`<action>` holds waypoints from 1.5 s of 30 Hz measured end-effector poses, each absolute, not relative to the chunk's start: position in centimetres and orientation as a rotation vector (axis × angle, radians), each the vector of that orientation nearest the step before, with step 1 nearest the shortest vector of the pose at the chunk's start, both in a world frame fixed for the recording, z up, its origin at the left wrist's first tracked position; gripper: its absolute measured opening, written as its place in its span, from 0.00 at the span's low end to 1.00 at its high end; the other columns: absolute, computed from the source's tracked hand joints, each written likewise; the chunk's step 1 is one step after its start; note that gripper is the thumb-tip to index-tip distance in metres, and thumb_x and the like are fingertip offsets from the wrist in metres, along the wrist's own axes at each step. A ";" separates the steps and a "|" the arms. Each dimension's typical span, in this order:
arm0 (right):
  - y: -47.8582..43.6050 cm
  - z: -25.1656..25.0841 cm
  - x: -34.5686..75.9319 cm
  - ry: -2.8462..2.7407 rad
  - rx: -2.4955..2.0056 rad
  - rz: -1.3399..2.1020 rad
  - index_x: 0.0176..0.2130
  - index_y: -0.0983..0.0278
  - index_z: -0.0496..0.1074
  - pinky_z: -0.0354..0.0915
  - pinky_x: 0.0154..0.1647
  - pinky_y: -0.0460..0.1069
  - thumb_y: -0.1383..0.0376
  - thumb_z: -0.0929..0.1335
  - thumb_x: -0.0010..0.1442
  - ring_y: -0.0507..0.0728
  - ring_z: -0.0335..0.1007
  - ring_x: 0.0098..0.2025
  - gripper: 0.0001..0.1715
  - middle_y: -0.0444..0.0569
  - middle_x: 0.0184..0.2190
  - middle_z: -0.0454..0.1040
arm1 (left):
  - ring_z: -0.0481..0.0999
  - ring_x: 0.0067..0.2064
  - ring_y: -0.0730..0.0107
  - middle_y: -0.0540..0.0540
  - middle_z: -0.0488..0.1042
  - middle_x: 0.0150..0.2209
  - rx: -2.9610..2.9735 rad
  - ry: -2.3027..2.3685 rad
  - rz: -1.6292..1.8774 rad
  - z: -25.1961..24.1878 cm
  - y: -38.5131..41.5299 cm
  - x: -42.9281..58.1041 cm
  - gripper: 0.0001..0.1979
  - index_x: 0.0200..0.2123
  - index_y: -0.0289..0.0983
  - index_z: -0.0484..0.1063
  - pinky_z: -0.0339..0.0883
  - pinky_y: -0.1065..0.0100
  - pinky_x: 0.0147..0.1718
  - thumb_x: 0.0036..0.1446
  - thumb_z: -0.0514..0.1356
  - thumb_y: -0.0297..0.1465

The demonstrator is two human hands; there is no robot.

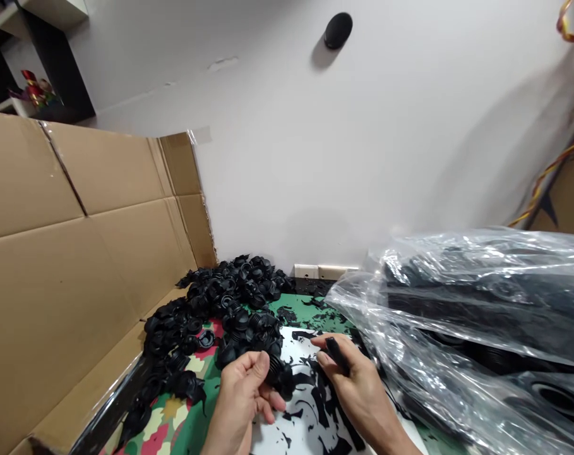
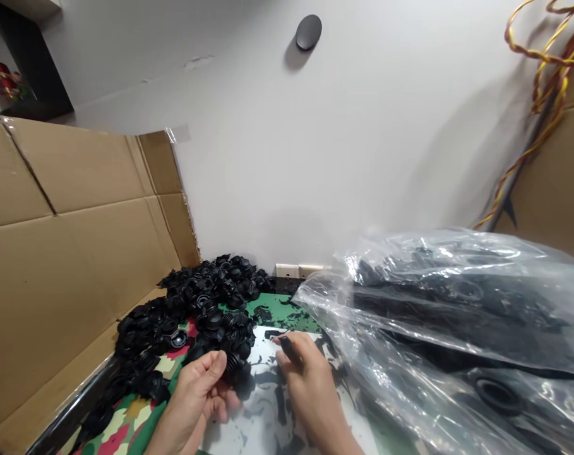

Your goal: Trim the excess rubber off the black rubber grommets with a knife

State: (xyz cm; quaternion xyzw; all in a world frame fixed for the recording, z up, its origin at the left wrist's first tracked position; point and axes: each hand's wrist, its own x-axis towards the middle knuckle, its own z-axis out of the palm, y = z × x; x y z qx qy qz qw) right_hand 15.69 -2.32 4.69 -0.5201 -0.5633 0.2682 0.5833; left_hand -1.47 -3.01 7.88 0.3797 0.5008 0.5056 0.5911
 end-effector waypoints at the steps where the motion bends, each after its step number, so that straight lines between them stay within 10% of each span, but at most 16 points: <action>1: -2.5 4.8 15.5 -1.307 -1.187 0.625 0.33 0.61 0.75 0.68 0.39 0.52 0.63 0.65 0.53 0.60 0.72 0.37 0.09 0.50 0.34 0.76 | 0.69 0.14 0.77 0.53 0.68 0.14 0.872 1.164 1.179 8.0 -2.9 -1.5 0.23 0.21 0.34 0.67 0.54 0.81 0.08 0.38 0.69 0.48; 6: -3.2 5.3 13.4 -1.269 -0.968 0.806 0.37 0.60 0.75 0.69 0.38 0.50 0.69 0.70 0.47 0.60 0.72 0.41 0.14 0.51 0.41 0.75 | 0.69 0.14 0.78 0.52 0.69 0.14 0.877 1.126 1.222 8.3 -2.7 -1.6 0.23 0.20 0.34 0.68 0.51 0.81 0.09 0.40 0.68 0.48; 10: -2.8 7.0 11.6 -1.218 -0.859 1.089 0.43 0.60 0.72 0.69 0.23 0.47 0.72 0.72 0.40 0.54 0.72 0.25 0.28 0.49 0.40 0.75 | 0.64 0.15 0.80 0.52 0.67 0.13 0.950 1.005 1.255 10.4 -2.5 -0.9 0.22 0.20 0.33 0.70 0.55 0.79 0.13 0.42 0.68 0.47; 18: -3.2 15.4 14.8 -1.370 -0.841 0.684 0.33 0.59 0.75 0.70 0.25 0.48 0.63 0.73 0.45 0.54 0.71 0.23 0.11 0.43 0.25 0.76 | 0.65 0.20 0.78 0.52 0.71 0.23 1.277 0.768 1.544 16.6 -2.6 0.8 0.22 0.28 0.34 0.74 0.60 0.76 0.17 0.36 0.71 0.46; 24: -2.0 10.6 15.4 -1.468 -1.092 0.735 0.33 0.61 0.75 0.69 0.30 0.50 0.71 0.69 0.44 0.56 0.73 0.28 0.13 0.45 0.29 0.78 | 0.64 0.14 0.80 0.52 0.68 0.14 0.979 0.978 1.191 11.7 -0.4 1.3 0.23 0.19 0.34 0.66 0.49 0.79 0.10 0.39 0.69 0.48; 45: -1.5 4.0 14.2 -1.369 -0.946 0.443 0.29 0.62 0.72 0.67 0.30 0.45 0.72 0.67 0.54 0.54 0.70 0.31 0.06 0.47 0.30 0.71 | 0.70 0.15 0.77 0.51 0.73 0.16 0.753 0.982 1.215 7.6 -1.2 3.5 0.25 0.23 0.32 0.71 0.62 0.77 0.13 0.28 0.73 0.45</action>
